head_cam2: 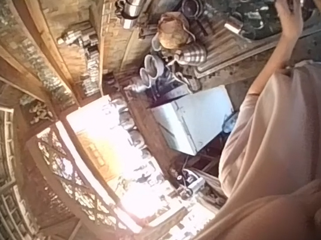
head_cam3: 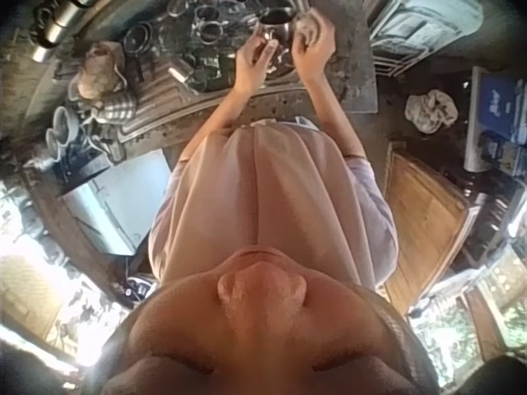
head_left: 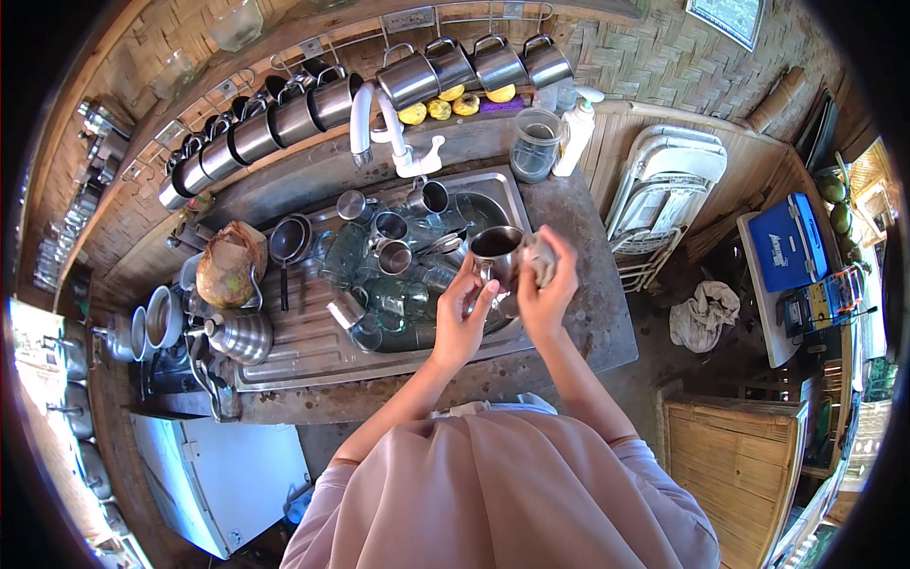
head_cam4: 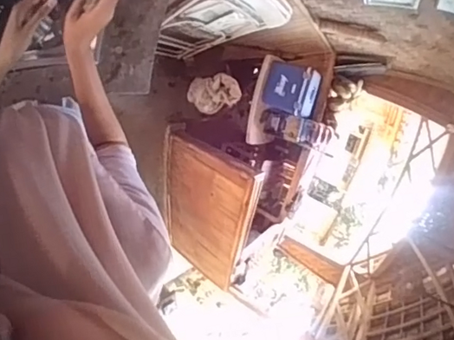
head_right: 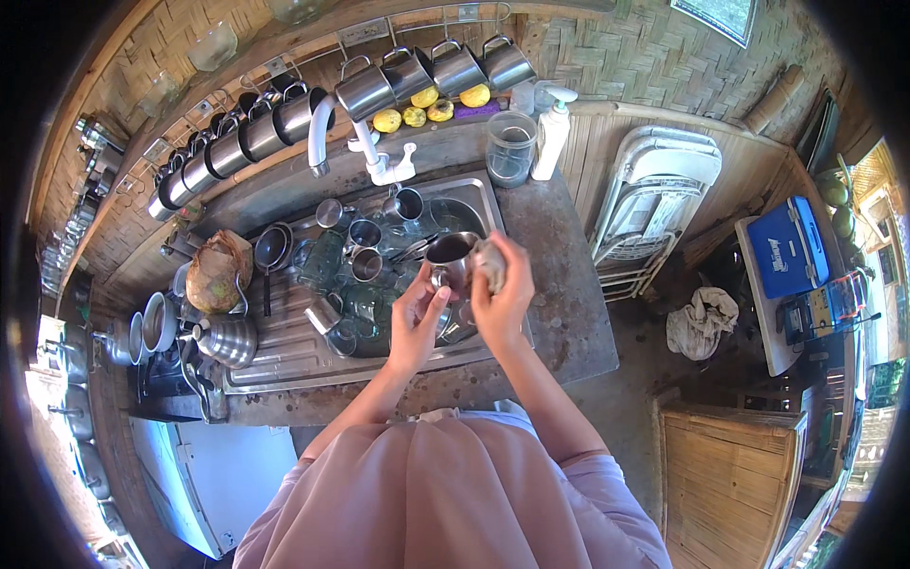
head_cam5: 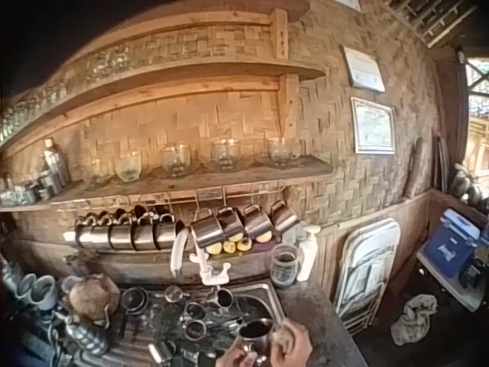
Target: Drying metal cups and glassware with a cloth and organizing them on a rack and counter.
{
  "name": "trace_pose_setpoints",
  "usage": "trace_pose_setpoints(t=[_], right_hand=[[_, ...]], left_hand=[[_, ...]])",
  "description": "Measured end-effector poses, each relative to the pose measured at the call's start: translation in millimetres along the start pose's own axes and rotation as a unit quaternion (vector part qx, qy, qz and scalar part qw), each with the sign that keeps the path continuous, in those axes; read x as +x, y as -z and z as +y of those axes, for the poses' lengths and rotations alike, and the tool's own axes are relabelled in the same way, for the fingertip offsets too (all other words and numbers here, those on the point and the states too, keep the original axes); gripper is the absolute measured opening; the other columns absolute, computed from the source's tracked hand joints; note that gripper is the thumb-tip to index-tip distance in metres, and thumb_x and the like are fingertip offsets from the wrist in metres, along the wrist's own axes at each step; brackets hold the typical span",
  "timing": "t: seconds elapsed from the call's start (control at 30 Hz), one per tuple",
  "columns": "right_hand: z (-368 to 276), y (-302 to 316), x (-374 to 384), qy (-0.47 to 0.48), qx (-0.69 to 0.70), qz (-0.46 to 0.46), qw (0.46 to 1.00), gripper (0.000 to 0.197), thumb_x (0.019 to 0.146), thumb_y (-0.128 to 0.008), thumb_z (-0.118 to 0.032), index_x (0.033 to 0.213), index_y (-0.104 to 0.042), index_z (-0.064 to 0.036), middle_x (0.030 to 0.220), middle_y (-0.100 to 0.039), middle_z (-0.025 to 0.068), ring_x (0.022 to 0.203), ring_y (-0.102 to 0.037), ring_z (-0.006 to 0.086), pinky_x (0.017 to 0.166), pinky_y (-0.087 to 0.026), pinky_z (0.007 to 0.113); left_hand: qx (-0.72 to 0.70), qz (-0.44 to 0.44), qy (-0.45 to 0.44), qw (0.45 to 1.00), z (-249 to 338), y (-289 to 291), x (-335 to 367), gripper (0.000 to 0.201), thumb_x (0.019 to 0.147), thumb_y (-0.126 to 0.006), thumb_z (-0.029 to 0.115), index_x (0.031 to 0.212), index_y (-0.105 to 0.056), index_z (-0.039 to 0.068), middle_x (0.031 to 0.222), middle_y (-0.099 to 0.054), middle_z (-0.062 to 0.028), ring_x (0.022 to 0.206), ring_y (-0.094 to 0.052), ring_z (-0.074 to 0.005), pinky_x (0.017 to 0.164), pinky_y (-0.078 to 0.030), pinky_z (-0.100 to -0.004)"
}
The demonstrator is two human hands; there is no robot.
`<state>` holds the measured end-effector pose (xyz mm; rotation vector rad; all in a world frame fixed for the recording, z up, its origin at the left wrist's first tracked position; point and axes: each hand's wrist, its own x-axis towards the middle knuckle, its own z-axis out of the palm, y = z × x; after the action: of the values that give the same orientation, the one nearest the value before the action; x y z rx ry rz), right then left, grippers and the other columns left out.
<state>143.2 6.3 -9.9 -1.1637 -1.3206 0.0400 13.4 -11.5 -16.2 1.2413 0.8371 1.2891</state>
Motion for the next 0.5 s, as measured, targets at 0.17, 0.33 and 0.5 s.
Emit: trace_pose_setpoints(t=[0.17, 0.33, 0.5], right_hand=[[3, -6, -13, 0.030, 0.015, -0.060, 0.998, 0.039, 0.073, -0.060, 0.002, 0.111, -0.052, -0.0017, 0.096, -0.059, 0.0176, 0.083, -0.060, 0.0323, 0.075, -0.047, 0.035], [17, -2, 3, -0.144, 0.053, -0.008, 0.988, 0.028, 0.083, -0.055, 0.003, 0.110, -0.052, -0.0020, 0.093, -0.060, 0.0163, 0.086, -0.059, 0.0214, 0.078, -0.045, 0.031], [30, 5, -2, -0.138, 0.079, 0.009, 0.987, 0.029, 0.081, -0.057, 0.004, 0.110, -0.052, -0.0010, 0.096, -0.060, 0.0158, 0.088, -0.060, 0.0227, 0.080, -0.046, 0.032]], left_hand=[[0.037, -0.008, 0.058, 0.998, -11, 7, -2, 0.018, 0.090, -0.055, 0.009, 0.078, -0.052, -0.004, 0.123, -0.045, -0.0115, 0.094, -0.046, -0.0077, 0.077, -0.039, -0.0200], [0.068, -0.037, -0.038, 0.996, -12, 10, 1, 0.017, 0.086, -0.059, 0.010, 0.079, -0.055, -0.004, 0.123, -0.050, -0.0253, 0.109, -0.053, -0.0238, 0.086, -0.040, -0.0301], [0.195, -0.091, -0.076, 0.974, -4, 2, 1, 0.019, 0.090, -0.055, 0.010, 0.080, -0.058, -0.005, 0.139, -0.031, -0.0262, 0.128, -0.035, -0.0225, 0.088, -0.042, -0.0291]])
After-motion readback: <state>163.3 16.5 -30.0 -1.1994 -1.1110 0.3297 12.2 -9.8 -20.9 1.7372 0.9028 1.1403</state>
